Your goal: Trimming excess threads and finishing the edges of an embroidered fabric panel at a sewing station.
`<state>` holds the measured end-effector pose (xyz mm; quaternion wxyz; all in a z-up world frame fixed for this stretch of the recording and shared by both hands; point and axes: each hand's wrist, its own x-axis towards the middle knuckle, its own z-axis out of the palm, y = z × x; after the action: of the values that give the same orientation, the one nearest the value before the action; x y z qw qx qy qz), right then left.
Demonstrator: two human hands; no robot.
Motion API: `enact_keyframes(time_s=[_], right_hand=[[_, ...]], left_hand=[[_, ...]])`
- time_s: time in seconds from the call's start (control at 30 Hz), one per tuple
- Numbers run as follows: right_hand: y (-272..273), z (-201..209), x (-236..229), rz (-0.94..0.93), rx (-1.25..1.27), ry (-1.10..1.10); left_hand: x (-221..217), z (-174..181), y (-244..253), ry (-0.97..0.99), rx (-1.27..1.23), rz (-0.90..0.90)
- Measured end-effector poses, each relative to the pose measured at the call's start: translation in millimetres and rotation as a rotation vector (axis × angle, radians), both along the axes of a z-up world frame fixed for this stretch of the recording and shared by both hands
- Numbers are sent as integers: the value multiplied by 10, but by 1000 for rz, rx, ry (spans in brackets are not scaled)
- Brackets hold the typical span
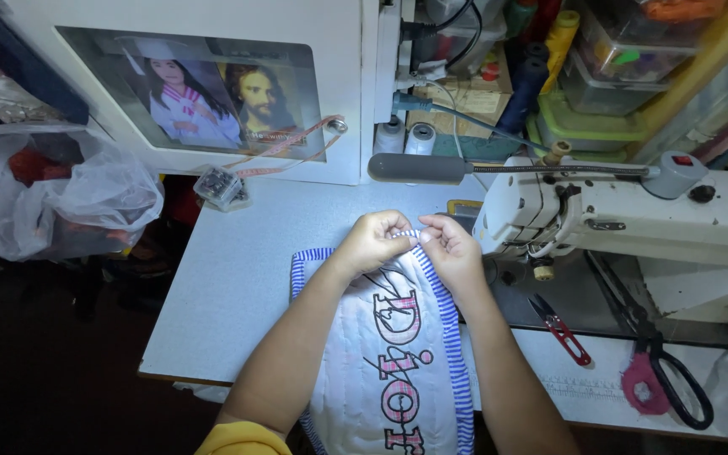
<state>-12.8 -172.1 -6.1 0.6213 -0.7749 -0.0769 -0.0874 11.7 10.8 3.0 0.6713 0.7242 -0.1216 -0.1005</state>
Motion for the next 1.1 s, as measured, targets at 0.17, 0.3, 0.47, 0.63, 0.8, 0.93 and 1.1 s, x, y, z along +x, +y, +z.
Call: enact_keyframes(time_s=[0.17,0.3,0.47,0.63,0.8,0.93,1.1], right_hand=[[9,51,-26,11,28,21],[35,-26,4,-46,28,3],[38,-54,13,-66,23,-22],[76,113,-72,-20,76,34],[37,142,-70,42,100,20],[50,145,-75,49,78,25],[1,-42,12,31,24,-19]], left_hand=[[-80,105,29,27,-56,-53],[-98,231,62,77,-87,-53],[-36,71,16,40,65,0],[-25,71,35,32,106,60],[-3,59,34,104,-47,0],[-39,80,41,116,-55,-48],[-88,146,17,106,-17,-81]])
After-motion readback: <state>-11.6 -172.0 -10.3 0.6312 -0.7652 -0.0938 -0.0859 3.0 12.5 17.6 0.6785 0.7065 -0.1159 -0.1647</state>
